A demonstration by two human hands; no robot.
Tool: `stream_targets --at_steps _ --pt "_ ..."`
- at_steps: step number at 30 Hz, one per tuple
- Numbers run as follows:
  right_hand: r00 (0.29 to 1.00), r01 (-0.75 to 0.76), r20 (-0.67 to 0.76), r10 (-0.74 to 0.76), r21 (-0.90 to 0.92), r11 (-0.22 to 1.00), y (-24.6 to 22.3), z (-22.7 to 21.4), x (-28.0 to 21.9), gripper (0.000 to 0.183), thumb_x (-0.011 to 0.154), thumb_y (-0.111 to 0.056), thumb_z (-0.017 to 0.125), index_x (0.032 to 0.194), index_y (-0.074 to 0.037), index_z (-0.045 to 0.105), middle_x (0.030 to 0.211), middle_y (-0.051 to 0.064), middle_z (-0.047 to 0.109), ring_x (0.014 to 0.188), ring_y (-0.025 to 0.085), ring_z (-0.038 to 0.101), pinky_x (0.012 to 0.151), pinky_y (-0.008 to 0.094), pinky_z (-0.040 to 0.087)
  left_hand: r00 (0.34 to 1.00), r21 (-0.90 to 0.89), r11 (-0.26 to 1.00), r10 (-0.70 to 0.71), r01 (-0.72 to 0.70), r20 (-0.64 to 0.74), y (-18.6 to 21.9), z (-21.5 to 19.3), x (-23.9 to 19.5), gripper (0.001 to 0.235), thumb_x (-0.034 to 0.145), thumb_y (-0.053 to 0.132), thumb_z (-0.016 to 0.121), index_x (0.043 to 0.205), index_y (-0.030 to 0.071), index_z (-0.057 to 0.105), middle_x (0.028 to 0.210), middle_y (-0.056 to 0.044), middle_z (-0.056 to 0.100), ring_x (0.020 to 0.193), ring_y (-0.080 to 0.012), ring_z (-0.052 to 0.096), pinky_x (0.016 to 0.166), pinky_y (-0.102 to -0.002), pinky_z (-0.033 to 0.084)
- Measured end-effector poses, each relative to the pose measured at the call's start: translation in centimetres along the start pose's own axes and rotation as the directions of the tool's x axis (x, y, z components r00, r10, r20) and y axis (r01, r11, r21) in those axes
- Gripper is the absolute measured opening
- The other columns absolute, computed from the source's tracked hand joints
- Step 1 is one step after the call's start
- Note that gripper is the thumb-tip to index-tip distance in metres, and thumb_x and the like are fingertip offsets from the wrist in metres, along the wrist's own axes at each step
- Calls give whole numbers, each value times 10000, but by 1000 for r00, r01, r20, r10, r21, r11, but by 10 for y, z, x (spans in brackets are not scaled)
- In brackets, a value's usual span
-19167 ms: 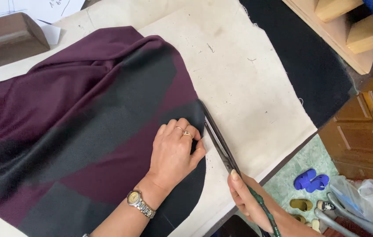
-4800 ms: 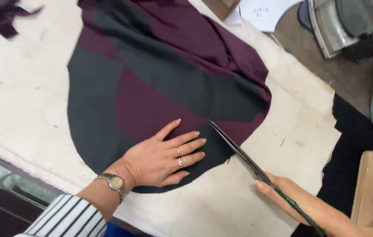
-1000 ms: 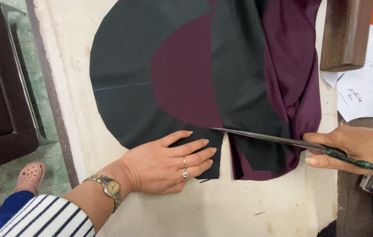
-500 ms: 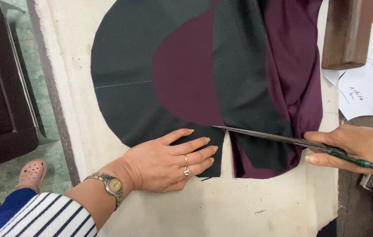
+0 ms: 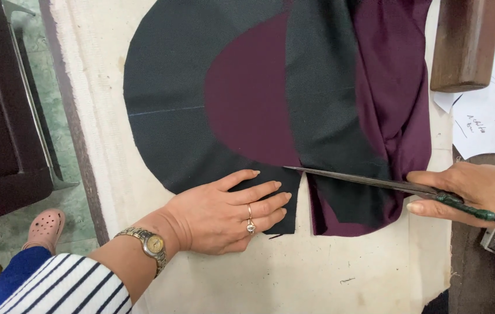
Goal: Cutting out a pattern from fabric using scissors on a workbench
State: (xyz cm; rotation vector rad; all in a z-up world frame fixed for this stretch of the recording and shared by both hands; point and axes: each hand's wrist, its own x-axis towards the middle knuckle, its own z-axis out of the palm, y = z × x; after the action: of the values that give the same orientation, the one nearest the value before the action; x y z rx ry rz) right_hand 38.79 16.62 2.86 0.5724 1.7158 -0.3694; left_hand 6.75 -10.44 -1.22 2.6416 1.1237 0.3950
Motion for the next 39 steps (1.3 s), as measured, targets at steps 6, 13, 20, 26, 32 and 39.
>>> stream_targets --at_steps 6,13,20,26,32,39 --pt "1000 -4 -5 4 -40 999 4 4 4 346 883 -712 422 887 -389 544 515 -74 420 449 44 421 497 169 404 1000 4 1000 2 -2 16 0 1 -1 537 932 404 451 1375 100 443 1469 -96 427 1361 -272 381 1106 -482 284" --pt "999 -49 -2 49 -77 996 2 2 5 363 867 -740 402 902 -410 548 520 -80 430 451 40 424 512 169 402 1000 28 1000 2 -2 -1 0 0 -1 529 937 406 442 1371 103 453 1468 -89 436 1354 -263 397 1103 -476 293" --pt "999 -42 -29 39 -91 995 4 4 5 367 859 -748 403 904 -408 535 521 -86 442 454 39 442 514 177 410 1000 11 1000 2 -2 5 0 0 0 522 934 395 450 1365 100 453 1463 -97 438 1353 -269 396 1098 -475 296" --pt "998 -29 -56 29 10 1000 5 5 2 363 851 -721 469 848 -376 582 514 -61 411 453 56 416 501 184 405 1000 1 1000 2 -2 9 0 0 0 516 938 391 442 1363 98 459 1461 -103 439 1352 -274 397 1098 -478 295" --pt "1000 -14 14 15 -64 998 -1 4 2 490 841 -737 418 1226 -437 466 516 -55 451 463 57 499 541 203 416 1000 12 1000 8 -9 17 -1 0 -1 542 932 413 447 1374 99 440 1469 -98 428 1352 -276 393 1101 -481 291" --pt "998 64 -24 -62 85 994 -13 -4 -1 385 886 -671 481 801 -304 559 551 -74 463 500 62 461 535 189 441 1000 19 1000 7 -7 9 0 1 -1 553 921 423 471 1370 101 452 1462 -83 431 1360 -267 386 1104 -476 297"
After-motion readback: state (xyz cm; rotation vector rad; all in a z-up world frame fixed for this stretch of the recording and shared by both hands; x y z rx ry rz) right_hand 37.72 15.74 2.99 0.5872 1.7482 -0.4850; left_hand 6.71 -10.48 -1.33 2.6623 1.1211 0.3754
